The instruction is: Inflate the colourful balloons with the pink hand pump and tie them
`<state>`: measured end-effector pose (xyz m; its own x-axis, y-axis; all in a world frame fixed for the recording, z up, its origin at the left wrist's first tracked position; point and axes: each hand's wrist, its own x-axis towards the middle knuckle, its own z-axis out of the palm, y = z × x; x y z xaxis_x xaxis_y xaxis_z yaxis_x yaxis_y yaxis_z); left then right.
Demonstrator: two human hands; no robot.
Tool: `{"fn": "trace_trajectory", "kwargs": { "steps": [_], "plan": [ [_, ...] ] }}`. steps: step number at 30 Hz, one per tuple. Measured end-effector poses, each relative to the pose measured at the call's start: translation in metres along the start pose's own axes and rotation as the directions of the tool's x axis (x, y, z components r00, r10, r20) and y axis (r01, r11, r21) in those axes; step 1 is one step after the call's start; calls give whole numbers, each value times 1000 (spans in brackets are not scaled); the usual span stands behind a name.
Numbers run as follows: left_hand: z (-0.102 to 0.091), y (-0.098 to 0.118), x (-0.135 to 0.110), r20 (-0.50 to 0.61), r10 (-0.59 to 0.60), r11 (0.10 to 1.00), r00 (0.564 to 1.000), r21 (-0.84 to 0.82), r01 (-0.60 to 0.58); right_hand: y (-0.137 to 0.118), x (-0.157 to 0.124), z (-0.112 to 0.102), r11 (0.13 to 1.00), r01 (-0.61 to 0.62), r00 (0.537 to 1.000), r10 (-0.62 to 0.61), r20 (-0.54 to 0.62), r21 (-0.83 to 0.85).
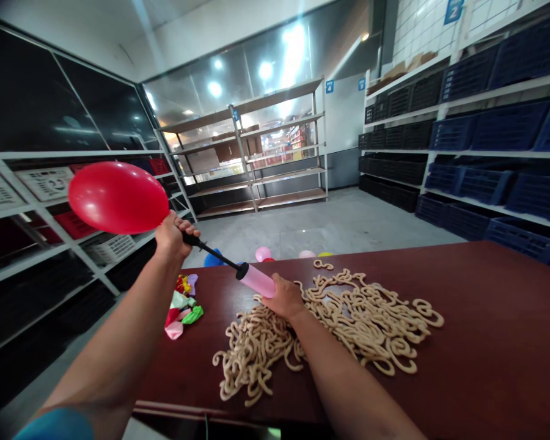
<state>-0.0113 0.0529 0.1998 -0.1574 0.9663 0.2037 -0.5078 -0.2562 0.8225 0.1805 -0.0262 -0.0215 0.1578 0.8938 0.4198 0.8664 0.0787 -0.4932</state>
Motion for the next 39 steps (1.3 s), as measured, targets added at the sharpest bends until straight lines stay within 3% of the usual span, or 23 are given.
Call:
{"fn": "trace_trajectory", "kwargs": {
  "steps": [7,10,13,20,23,26,34,37,39],
  "plan": [
    [7,-81,-31,-42,-136,991,990,5,136,-1,-2,-2,1000,-3,1000,4,29,-26],
    [6,-96,-39,-35,-162,987,986,-4,161,-3,-2,-4,999,-4,1000,4,27,-33],
    [4,-87,-38,-19,-157,988,987,-8,157,-5,-2,-5,1000,2,1000,-2,14,-24],
    [-5,-11,-8,-13,-51,999,999,-20,51,-1,1,-1,999,32,999,-31,-25,11],
    [-8,5,2,-23,-23,1000,999,-13,23,1,2,1,1000,18,1000,-18,-18,6],
    [-8,-8,1,-35,-31,999,999,-24,30,0,0,1,1000,13,1000,-13,8,2],
    [-3,-95,-32,-65,-188,982,980,-32,186,-5,-3,-4,998,1,999,2,45,-60],
    [-5,-103,-36,-57,-202,978,978,-59,199,-5,-2,-4,999,9,999,-7,43,-47],
    [-7,-94,-33,-39,-189,981,981,-59,187,-5,-2,-3,999,12,1000,-10,29,-40]
  ]
}}
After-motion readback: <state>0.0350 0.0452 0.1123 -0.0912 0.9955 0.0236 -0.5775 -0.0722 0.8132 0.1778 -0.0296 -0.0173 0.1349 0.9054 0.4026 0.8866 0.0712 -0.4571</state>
